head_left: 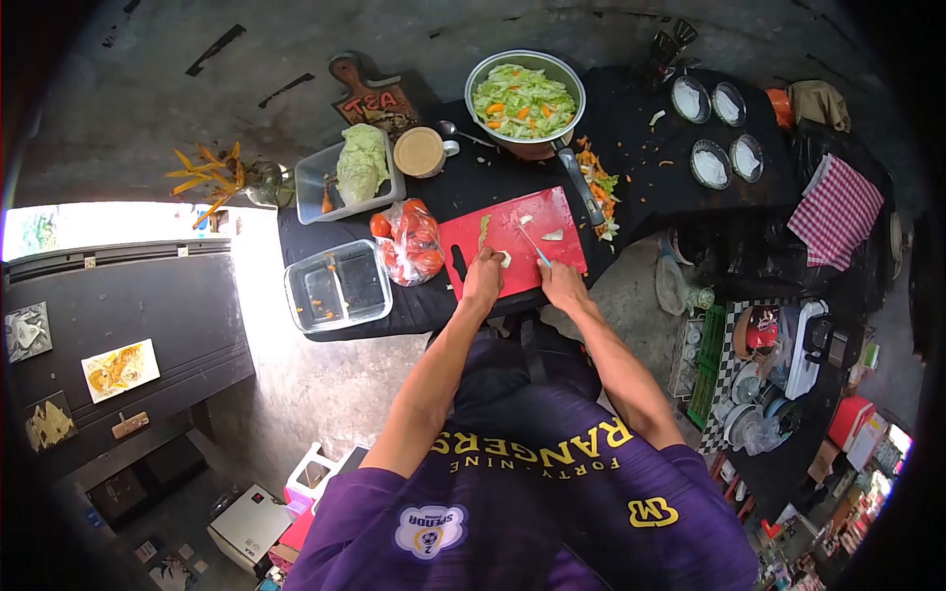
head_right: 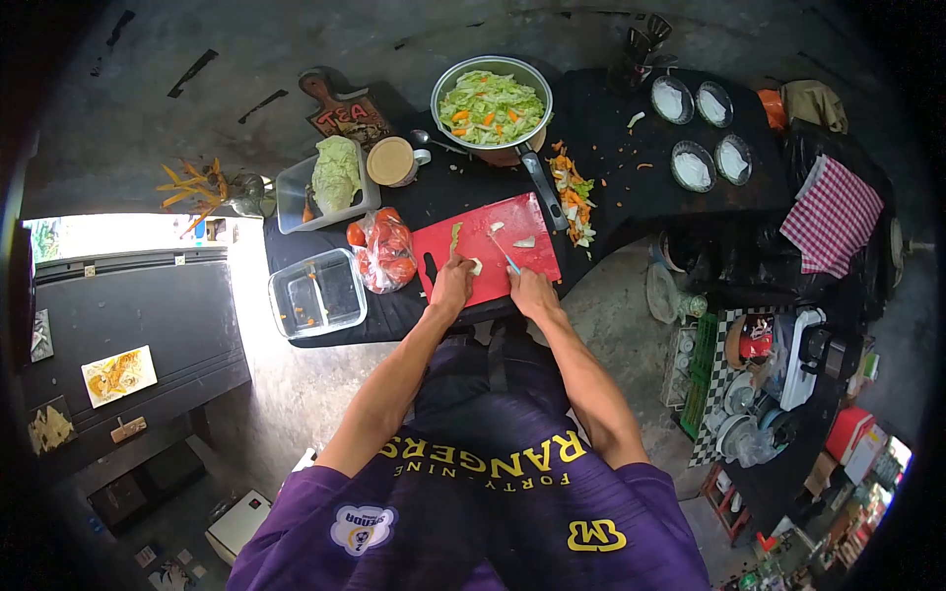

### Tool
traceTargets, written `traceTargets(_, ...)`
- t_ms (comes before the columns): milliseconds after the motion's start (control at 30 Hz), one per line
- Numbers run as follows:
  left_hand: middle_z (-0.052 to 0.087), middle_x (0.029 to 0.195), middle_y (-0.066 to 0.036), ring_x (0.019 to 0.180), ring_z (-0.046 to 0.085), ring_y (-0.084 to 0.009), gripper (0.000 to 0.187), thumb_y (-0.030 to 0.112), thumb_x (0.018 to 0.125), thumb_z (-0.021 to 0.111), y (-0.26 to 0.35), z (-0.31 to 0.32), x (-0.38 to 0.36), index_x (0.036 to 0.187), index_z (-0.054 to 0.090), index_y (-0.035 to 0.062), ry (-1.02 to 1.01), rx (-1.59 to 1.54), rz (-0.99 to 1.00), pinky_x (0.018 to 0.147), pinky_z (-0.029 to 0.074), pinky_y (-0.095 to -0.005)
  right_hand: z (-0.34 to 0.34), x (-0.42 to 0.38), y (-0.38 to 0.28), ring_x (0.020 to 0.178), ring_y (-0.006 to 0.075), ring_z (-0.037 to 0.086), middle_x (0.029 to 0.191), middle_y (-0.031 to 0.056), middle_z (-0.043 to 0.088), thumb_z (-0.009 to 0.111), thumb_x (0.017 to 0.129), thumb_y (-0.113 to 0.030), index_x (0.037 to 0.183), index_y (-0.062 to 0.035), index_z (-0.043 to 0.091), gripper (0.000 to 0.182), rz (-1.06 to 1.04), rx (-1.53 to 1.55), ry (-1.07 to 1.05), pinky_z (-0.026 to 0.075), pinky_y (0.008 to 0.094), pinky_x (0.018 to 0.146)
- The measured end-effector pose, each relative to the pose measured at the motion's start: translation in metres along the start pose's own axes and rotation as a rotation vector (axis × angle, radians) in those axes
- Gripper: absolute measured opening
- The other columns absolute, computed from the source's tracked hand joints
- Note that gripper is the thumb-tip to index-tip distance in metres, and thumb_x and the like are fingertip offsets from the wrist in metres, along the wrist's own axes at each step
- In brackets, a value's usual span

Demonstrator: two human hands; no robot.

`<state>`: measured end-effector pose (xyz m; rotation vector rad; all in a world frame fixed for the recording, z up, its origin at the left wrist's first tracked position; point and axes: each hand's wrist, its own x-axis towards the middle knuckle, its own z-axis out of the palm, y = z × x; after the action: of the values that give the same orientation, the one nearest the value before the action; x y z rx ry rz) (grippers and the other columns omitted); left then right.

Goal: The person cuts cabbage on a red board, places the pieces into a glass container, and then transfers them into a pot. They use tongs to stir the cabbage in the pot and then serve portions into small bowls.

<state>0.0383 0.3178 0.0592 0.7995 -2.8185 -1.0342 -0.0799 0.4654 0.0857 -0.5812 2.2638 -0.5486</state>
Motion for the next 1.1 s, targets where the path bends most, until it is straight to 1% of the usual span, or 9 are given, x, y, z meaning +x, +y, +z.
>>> traceTargets(100,0.055,0.108,-0.024,0.094,0.059,-0.0417,0.034,0.0,0.081,0.055,0.003,-0.002,-0.004,0.114,0.056,0.0018,-0.038,0.001,-0.08,0.082,0.051,-0.0453,0.003,0.001,0.012,0.09,0.0483,0.059,0.086,0.033,0.062,0.044,0.097,-0.037,0.088,0.0055,0.063,0.047,-0.085,-0.083,-0.042,0.045,0.0554,0.081)
traceTargets(233,0.053,0.111,-0.027,0.094,0.06,-0.0436,0.043,0.002,0.083,0.055,0.007,-0.003,-0.004,0.125,0.047,0.0025,-0.075,0.029,-0.141,0.081,0.052,-0.0469,-0.012,0.007,0.006,0.088,0.049,0.059,0.085,0.0328,0.061,0.042,0.097,-0.037,0.086,0.0055,0.063,0.049,0.029,0.133,0.168,0.045,0.055,0.08)
traceTargets(300,0.053,0.113,-0.027,0.094,0.061,-0.043,0.036,0.001,0.081,0.056,0.009,-0.004,-0.002,0.117,0.053,0.0,-0.063,0.034,-0.142,0.08,0.052,-0.0459,-0.015,0.005,0.003,0.088,0.0491,0.059,0.085,0.0326,0.061,0.041,0.097,-0.038,0.085,0.0056,0.063,0.05,-0.077,0.117,0.111,0.045,0.0547,0.079)
traceTargets(467,0.057,0.106,-0.024,0.092,0.061,-0.0416,0.03,0.001,0.076,0.06,0.013,-0.01,0.006,0.107,0.059,-0.0011,-0.031,-0.059,-0.141,0.078,0.053,-0.0453,0.001,-0.026,0.002,0.092,0.0496,0.058,0.089,0.0315,0.062,0.042,0.097,-0.039,0.088,0.0056,0.061,0.05,-0.018,0.159,0.041,0.044,0.0547,0.082)
traceTargets(567,0.064,0.091,-0.018,0.084,0.066,-0.033,0.033,0.006,0.076,0.067,0.0,0.005,0.016,0.108,0.058,-0.0007,0.007,-0.058,-0.144,0.072,0.054,-0.0406,0.011,-0.041,0.014,0.094,0.0492,0.058,0.09,0.0318,0.062,0.043,0.097,-0.038,0.089,0.0052,0.061,0.048,0.012,0.248,-0.056,0.044,0.053,0.083)
traceTargets(667,0.068,0.079,-0.011,0.071,0.066,-0.0193,0.035,0.013,0.077,0.072,0.01,0.01,0.026,0.107,0.06,-0.0004,0.032,-0.478,-0.421,0.064,0.052,-0.0321,0.019,-0.047,0.028,0.095,0.0489,0.057,0.09,0.0314,0.062,0.044,0.097,-0.038,0.091,0.0044,0.061,0.045,0.09,0.352,-0.063,0.044,0.0505,0.082)
traceTargets(767,0.069,0.078,-0.008,0.062,0.062,-0.0098,0.032,0.016,0.08,0.073,0.035,-0.006,0.028,0.104,0.063,-0.0003,-0.04,-0.634,-0.645,0.059,0.049,-0.0254,0.016,-0.051,0.027,0.094,0.0484,0.058,0.088,0.0306,0.062,0.044,0.097,-0.038,0.09,0.0042,0.06,0.045,0.117,0.418,-0.044,0.043,0.0495,0.081)
traceTargets(967,0.067,0.08,-0.005,0.066,0.06,-0.0086,0.032,0.014,0.087,0.066,0.011,0.012,0.011,0.114,0.059,-0.0022,-0.095,-0.705,-0.493,0.057,0.048,-0.0243,0.02,-0.052,0.027,0.093,0.0475,0.058,0.087,0.0296,0.062,0.042,0.098,-0.039,0.09,0.0039,0.059,0.047,0.122,0.407,-0.06,0.043,0.0486,0.081)
traceTargets(1100,0.067,0.083,-0.005,0.067,0.06,-0.0086,0.026,0.01,0.088,0.063,0.013,0.007,0.008,0.112,0.06,-0.0014,-0.06,-0.77,-0.582,0.06,0.049,-0.0242,0.024,-0.057,0.025,0.09,0.0477,0.058,0.086,0.0293,0.061,0.041,0.098,-0.041,0.089,0.004,0.058,0.049,0.13,0.408,-0.099,0.043,0.0494,0.078)
